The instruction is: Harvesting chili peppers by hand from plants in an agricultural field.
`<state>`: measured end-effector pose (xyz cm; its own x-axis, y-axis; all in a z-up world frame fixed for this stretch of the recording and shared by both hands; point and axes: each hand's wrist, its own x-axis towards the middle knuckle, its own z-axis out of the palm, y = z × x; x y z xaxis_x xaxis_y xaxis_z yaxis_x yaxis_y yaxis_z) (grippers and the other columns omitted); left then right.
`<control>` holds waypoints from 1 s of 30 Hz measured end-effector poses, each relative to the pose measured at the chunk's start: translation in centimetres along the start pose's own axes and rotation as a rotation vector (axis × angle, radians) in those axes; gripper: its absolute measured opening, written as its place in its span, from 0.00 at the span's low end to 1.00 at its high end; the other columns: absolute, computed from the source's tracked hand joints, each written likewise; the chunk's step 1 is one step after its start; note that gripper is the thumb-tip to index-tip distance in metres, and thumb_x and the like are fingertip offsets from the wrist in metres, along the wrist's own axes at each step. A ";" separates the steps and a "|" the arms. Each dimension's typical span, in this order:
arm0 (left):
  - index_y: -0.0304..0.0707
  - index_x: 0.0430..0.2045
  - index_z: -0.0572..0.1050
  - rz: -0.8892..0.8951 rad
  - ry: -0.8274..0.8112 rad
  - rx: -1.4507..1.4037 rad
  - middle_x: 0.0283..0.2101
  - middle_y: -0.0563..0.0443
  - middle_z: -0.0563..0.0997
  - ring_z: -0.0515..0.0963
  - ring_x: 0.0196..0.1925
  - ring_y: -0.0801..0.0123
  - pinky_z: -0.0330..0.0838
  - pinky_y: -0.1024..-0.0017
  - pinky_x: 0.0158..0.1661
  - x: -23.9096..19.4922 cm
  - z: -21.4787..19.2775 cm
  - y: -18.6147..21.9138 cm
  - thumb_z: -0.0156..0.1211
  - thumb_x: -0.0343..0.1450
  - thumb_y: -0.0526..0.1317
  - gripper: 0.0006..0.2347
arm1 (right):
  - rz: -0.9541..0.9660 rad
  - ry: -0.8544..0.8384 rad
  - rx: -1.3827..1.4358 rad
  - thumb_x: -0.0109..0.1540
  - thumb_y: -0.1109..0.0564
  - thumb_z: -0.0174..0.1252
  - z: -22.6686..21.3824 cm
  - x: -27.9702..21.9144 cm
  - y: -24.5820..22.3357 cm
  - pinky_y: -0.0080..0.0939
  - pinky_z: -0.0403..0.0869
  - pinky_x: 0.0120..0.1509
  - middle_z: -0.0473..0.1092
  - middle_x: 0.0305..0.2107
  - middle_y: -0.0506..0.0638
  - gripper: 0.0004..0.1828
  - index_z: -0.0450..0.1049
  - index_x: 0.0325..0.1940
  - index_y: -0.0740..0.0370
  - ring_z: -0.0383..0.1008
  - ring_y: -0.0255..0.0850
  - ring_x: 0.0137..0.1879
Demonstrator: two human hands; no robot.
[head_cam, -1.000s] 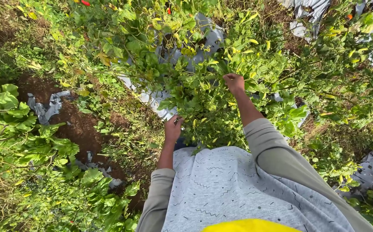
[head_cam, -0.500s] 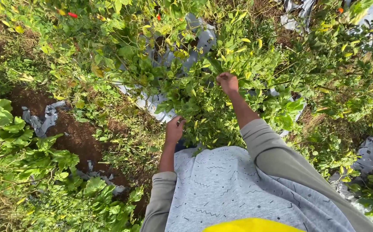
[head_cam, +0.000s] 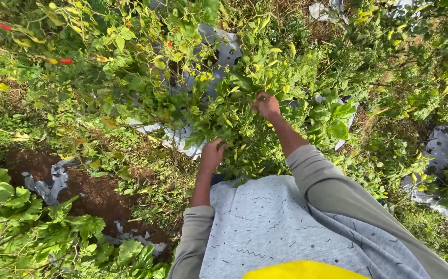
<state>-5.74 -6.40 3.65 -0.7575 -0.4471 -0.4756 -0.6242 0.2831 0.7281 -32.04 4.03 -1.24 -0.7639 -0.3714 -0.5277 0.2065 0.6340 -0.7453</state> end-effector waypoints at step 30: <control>0.36 0.59 0.75 0.072 -0.197 0.061 0.59 0.33 0.77 0.75 0.63 0.39 0.68 0.42 0.64 3.1 -3.8 -2.2 0.55 0.78 0.44 0.17 | -0.151 0.206 0.021 0.71 0.50 0.62 -1.2 1.6 2.5 0.41 0.76 0.44 0.77 0.39 0.53 0.10 0.77 0.49 0.58 0.78 0.35 0.33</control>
<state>-6.02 -11.68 2.46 -0.8197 -0.2510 -0.5148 -0.5727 0.3616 0.7357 -33.44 5.89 -3.45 -0.8950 -0.3133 -0.3174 0.0920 0.5666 -0.8188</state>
